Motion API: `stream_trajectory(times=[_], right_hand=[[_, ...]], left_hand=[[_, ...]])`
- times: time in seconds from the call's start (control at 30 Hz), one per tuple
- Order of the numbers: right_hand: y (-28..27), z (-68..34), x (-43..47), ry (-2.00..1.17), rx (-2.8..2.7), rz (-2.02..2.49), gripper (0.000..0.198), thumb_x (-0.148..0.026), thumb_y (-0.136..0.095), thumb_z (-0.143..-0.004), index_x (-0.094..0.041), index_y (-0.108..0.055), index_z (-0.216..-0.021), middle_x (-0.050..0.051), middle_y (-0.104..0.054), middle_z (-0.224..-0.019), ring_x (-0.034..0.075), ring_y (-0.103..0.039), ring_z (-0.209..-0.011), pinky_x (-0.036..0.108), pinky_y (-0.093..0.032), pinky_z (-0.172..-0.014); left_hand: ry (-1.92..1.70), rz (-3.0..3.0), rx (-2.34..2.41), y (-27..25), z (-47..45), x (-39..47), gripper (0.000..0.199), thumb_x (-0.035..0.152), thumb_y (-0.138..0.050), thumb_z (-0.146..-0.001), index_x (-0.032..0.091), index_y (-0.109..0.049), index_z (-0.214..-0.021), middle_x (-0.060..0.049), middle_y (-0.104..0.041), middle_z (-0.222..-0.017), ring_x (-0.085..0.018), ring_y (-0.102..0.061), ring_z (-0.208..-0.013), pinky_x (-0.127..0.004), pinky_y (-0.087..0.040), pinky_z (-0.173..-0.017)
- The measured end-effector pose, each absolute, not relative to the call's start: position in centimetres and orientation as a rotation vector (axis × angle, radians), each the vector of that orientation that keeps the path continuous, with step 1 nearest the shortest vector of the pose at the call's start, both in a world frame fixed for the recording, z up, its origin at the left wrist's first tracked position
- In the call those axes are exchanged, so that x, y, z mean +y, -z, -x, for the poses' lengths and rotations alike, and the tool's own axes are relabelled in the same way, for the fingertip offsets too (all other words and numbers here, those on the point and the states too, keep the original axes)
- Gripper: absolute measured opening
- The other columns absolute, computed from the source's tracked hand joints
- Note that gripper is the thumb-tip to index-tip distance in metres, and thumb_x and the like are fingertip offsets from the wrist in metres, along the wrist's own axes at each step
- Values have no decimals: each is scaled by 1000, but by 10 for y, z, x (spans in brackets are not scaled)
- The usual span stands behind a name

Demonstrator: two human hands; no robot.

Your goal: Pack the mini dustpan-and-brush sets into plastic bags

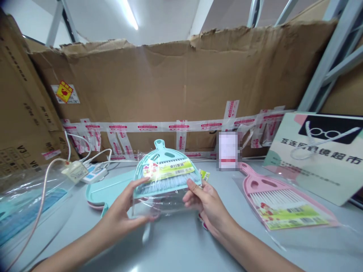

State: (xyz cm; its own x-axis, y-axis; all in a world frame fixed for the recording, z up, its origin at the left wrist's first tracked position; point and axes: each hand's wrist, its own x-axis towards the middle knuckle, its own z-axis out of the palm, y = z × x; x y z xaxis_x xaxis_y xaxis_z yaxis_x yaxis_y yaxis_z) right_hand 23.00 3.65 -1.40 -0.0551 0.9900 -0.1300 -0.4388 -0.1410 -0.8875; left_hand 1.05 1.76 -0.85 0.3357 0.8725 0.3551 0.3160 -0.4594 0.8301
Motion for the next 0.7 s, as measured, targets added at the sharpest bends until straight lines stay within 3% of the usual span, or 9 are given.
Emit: stream_trajectory(times=[0.07,0.13,0.2,0.3,0.37,0.43,0.5,0.63,0.7], right_hand=[[12,-230,35,-1477,-930,931,33,-44,-72,-62,-17,-53,-63,-2,-57,-42,7,-49,-37,15,-40,-38],[10,-229,34,-1424,-1032,954,35,-48,-69,-65,-17,-54,-63,-1,-58,-45,8,-51,-40,18,-43,-42],[10,-229,34,-1350,-1089,973,36,-49,-68,-65,-18,-57,-78,2,-65,-60,12,-58,-51,22,-48,-52],[12,-233,35,-1274,-1140,872,69,-51,-67,-65,-28,-37,-123,7,-65,-101,19,-64,-79,34,-51,-71],[14,-239,35,-1226,-1294,762,92,-56,-70,-57,-35,-21,-132,9,-54,-121,24,-60,-96,41,-48,-80],[16,-244,35,-1115,-1541,729,107,-53,-80,-38,-34,-29,-131,10,-46,-128,29,-52,-109,44,-43,-89],[17,-246,34,-967,-1698,819,98,-42,-85,-29,-29,-47,-118,9,-47,-124,31,-49,-111,43,-40,-93],[21,-240,36,-985,-1471,965,30,-42,-70,-64,-22,-56,-82,5,-59,-97,20,-58,-88,34,-49,-78],[24,-237,39,-1066,-1300,924,24,-42,-62,-73,-20,-52,-69,2,-60,-85,17,-58,-79,31,-49,-73]], left_hand=[[-1189,-1988,1098,10,-9,20,42,26,-64,-73,26,-54,-113,-8,-54,-112,-25,-50,-108,-42,-47,-88],[-1307,-1993,1085,11,-8,23,31,26,-62,-75,22,-59,-105,-8,-57,-103,-22,-55,-99,-37,-50,-81],[-1395,-2009,1081,12,-7,25,25,25,-62,-75,21,-62,-100,-7,-60,-99,-20,-57,-94,-32,-51,-75],[-1455,-2067,1170,11,-7,25,17,25,-60,-77,21,-65,-93,-5,-64,-90,-18,-58,-88,-28,-49,-69],[-1449,-2072,1252,9,-7,24,16,26,-58,-78,23,-65,-92,-4,-65,-88,-17,-58,-83,-25,-48,-63],[-1433,-2045,1303,7,-6,22,18,29,-57,-79,23,-65,-94,-3,-65,-90,-17,-59,-80,-24,-46,-58],[-1419,-2033,1313,6,-5,21,20,32,-56,-79,23,-65,-95,-4,-65,-91,-17,-58,-80,-25,-45,-58],[-1258,-2125,1243,6,-5,20,29,36,-60,-76,24,-63,-102,-6,-63,-95,-19,-57,-86,-28,-47,-64],[-1127,-2227,1184,7,-6,19,46,36,-68,-69,26,-57,-112,-7,-61,-103,-21,-56,-92,-31,-48,-69]])
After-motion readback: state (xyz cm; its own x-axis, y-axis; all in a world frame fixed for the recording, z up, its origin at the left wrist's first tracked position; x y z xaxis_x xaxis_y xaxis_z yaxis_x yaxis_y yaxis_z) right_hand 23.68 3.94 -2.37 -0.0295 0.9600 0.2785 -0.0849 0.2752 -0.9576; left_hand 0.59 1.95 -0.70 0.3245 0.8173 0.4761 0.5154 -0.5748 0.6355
